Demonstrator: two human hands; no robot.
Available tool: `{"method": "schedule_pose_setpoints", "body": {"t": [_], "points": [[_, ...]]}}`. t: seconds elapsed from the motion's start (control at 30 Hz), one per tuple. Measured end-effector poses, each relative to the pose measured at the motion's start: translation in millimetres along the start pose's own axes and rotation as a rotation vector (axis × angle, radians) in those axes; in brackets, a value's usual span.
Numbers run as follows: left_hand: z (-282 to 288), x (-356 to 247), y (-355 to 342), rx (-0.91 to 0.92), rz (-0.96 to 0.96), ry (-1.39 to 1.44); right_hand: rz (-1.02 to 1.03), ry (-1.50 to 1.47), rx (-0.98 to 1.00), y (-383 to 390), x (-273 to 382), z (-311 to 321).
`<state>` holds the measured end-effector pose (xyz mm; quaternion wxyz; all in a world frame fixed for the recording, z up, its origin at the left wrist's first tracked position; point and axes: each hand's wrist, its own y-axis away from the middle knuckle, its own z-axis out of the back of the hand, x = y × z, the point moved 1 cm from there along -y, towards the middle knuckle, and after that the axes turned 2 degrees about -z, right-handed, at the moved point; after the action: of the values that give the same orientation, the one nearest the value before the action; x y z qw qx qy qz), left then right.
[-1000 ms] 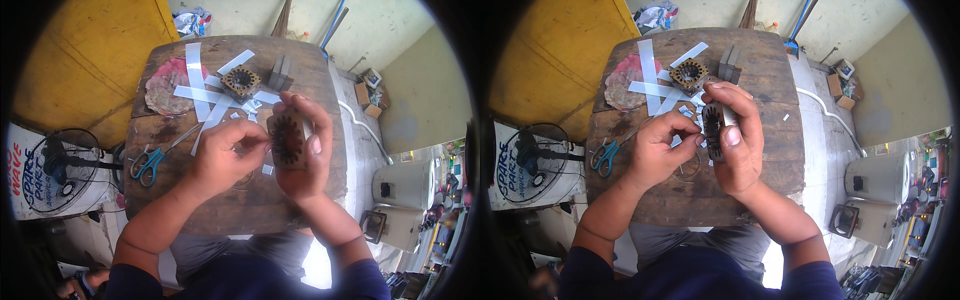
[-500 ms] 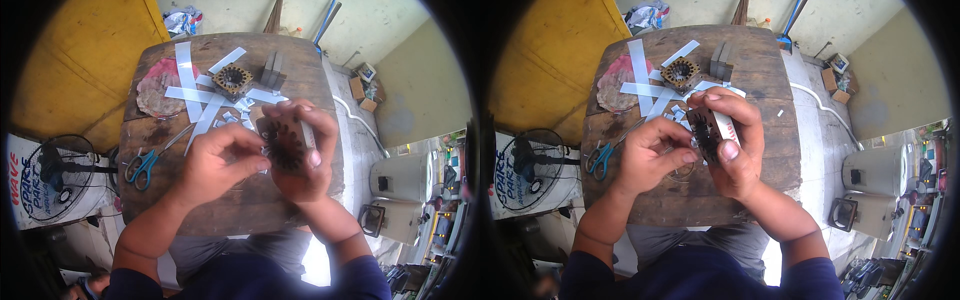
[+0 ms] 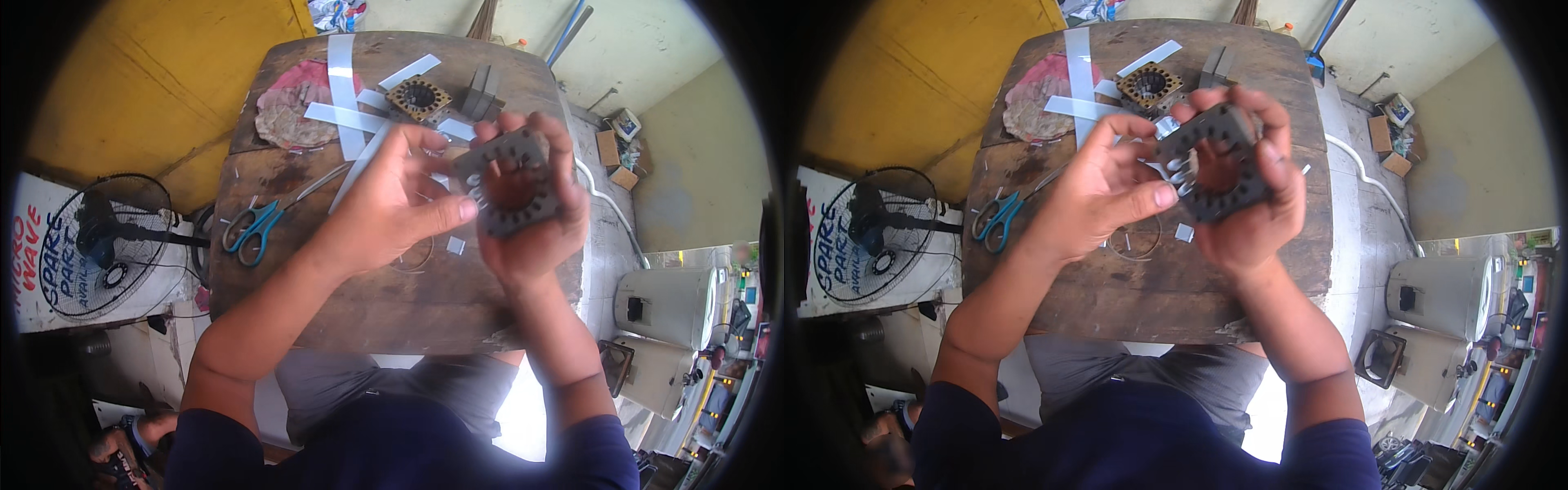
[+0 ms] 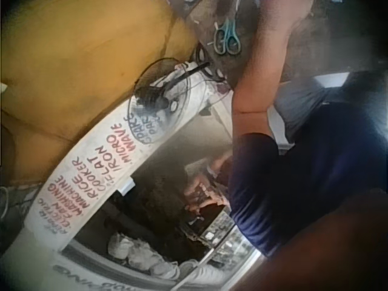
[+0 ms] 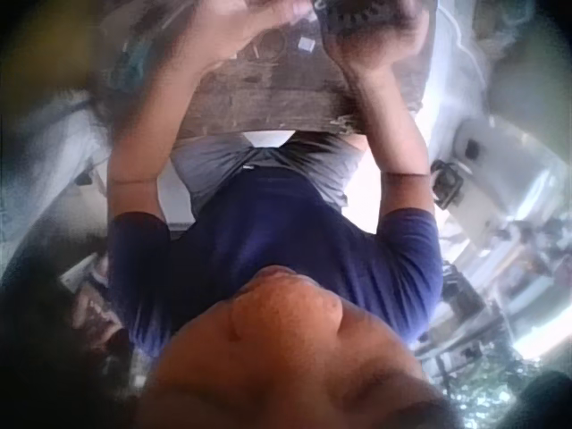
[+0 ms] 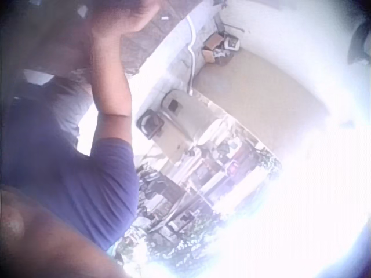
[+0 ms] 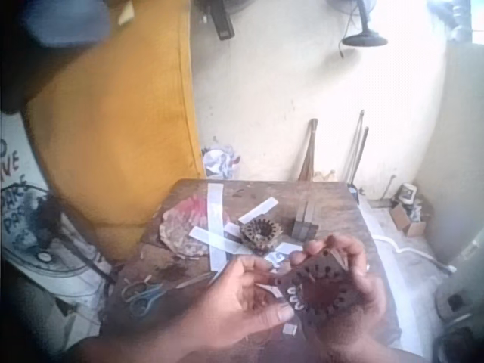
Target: The person uses scissors to cut a long metal strip into small square pieces on a wooden workbench. They repeatedly cut, fold, and place the pieces into a metal component with multiple holes.
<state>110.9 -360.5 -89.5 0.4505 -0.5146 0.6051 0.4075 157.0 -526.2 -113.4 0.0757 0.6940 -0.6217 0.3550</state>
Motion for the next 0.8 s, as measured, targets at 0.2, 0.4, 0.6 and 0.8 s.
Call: {"method": "schedule_pose_setpoints", "body": {"t": [0.2, 0.4, 0.6, 0.8], "points": [[-20, 7, 144, 1.067, 0.12, -0.369, -0.077, -0.069, -0.174, -24, 10, 28], [-4, 253, 139, 0.187, 0.74, -0.593, -0.159, -0.119, -0.14, -23, -2, 35], [-5, 337, 122, 0.113, 0.738, -0.795, -0.268, -0.171, -0.185, -20, -17, 51], [-4, 322, 111, 0.213, 0.785, -0.809, -0.307, -0.176, -0.184, -20, -17, 60]]}}
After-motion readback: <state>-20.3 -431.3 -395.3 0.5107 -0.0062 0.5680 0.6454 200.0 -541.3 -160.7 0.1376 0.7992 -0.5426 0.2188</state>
